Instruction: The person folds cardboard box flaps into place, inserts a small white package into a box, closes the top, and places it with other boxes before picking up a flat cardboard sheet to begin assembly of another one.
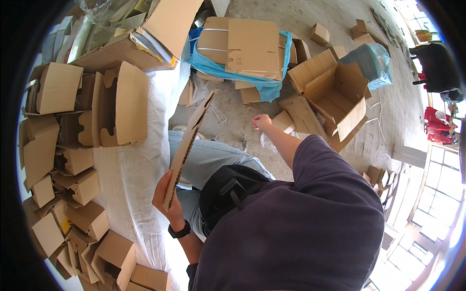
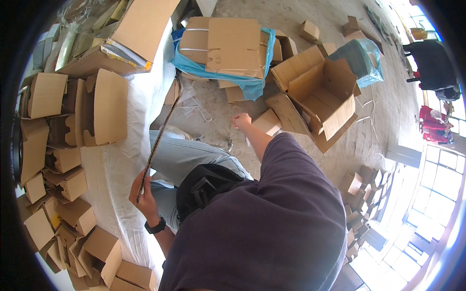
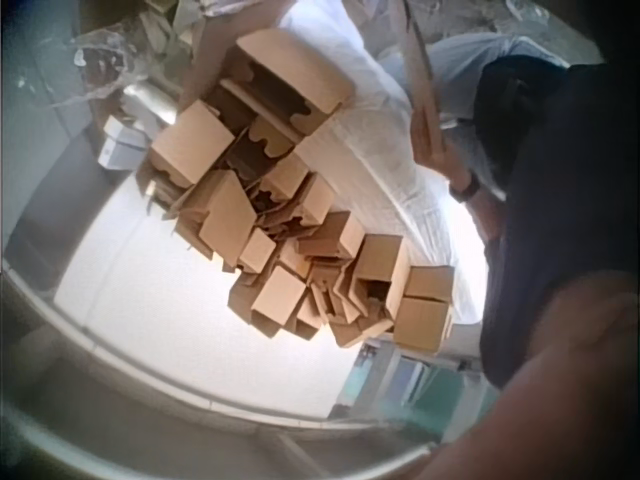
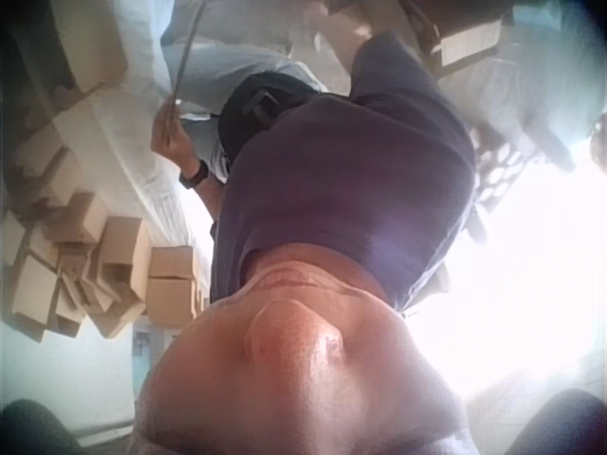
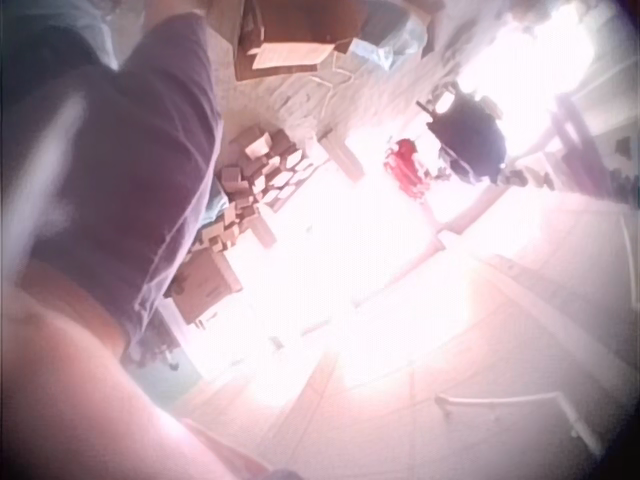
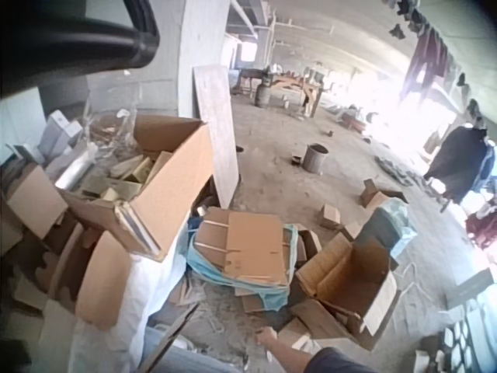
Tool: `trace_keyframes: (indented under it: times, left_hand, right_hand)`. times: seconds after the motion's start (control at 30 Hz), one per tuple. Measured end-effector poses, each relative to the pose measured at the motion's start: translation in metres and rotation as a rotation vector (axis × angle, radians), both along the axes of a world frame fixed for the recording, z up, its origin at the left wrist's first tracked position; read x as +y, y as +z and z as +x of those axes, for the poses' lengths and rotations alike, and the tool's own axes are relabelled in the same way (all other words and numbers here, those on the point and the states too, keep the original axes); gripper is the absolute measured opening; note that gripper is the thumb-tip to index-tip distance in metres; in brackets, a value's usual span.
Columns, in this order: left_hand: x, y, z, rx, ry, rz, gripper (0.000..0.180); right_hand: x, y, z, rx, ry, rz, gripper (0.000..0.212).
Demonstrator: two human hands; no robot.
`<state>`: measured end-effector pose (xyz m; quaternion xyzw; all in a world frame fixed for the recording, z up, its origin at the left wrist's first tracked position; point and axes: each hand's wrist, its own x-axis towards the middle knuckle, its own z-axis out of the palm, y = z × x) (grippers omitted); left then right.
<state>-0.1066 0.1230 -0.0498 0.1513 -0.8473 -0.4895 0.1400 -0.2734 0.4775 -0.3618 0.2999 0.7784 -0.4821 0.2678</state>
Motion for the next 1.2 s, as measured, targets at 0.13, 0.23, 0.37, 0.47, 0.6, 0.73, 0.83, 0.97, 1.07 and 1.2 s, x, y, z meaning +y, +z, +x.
trace_keyframes:
  times: [0.13, 0.23, 0.37, 0.47, 0.6, 0.73, 0.83, 0.97, 1.07, 1.2]
  left_hand:
    - [-0.003, 0.000, 0.002, 0.022, -0.010, -0.029, 0.027]
    - [-0.004, 0.002, -0.001, 0.028, -0.039, -0.071, 0.027]
    - [-0.003, -0.001, -0.003, 0.063, -0.055, -0.078, 0.027]
    - [-0.003, -0.008, -0.003, 0.078, -0.070, -0.069, 0.027]
    - [-0.006, -0.010, -0.010, 0.084, -0.076, -0.031, 0.024]
    - [-0.007, -0.004, -0.018, 0.101, 0.007, 0.024, 0.020]
    - [-0.006, 0.001, -0.021, 0.112, 0.076, 0.136, 0.018]
    - [-0.005, 0.000, -0.025, 0.159, 0.099, 0.264, 0.027]
    - [-0.004, -0.002, -0.029, 0.216, 0.120, 0.350, 0.038]
    - [-0.009, 0.009, -0.026, 0.202, 0.228, 0.312, 0.046]
  right_hand:
    - [-0.007, 0.028, 0.003, 0.172, 0.360, 0.372, 0.043]
    - [-0.024, 0.025, -0.002, 0.362, 0.289, 0.506, 0.063]
    - [-0.057, 0.074, -0.039, 0.480, 0.050, 0.136, 0.064]
    - [-0.090, 0.130, -0.057, 0.642, -0.115, -0.240, 0.052]
    - [-0.125, 0.256, -0.052, 0.796, 0.107, -0.694, 0.039]
    - [-0.129, 0.295, -0.055, 0.789, 0.299, -0.942, 0.055]
    - [-0.131, 0.304, -0.056, 0.834, 0.303, -0.899, 0.059]
    - [-0.125, 0.324, -0.049, 0.837, 0.276, -0.919, 0.050]
    - [-0.124, 0.337, -0.039, 0.882, 0.250, -0.832, 0.046]
    - [-0.134, 0.346, -0.031, 0.886, 0.258, -0.792, 0.041]
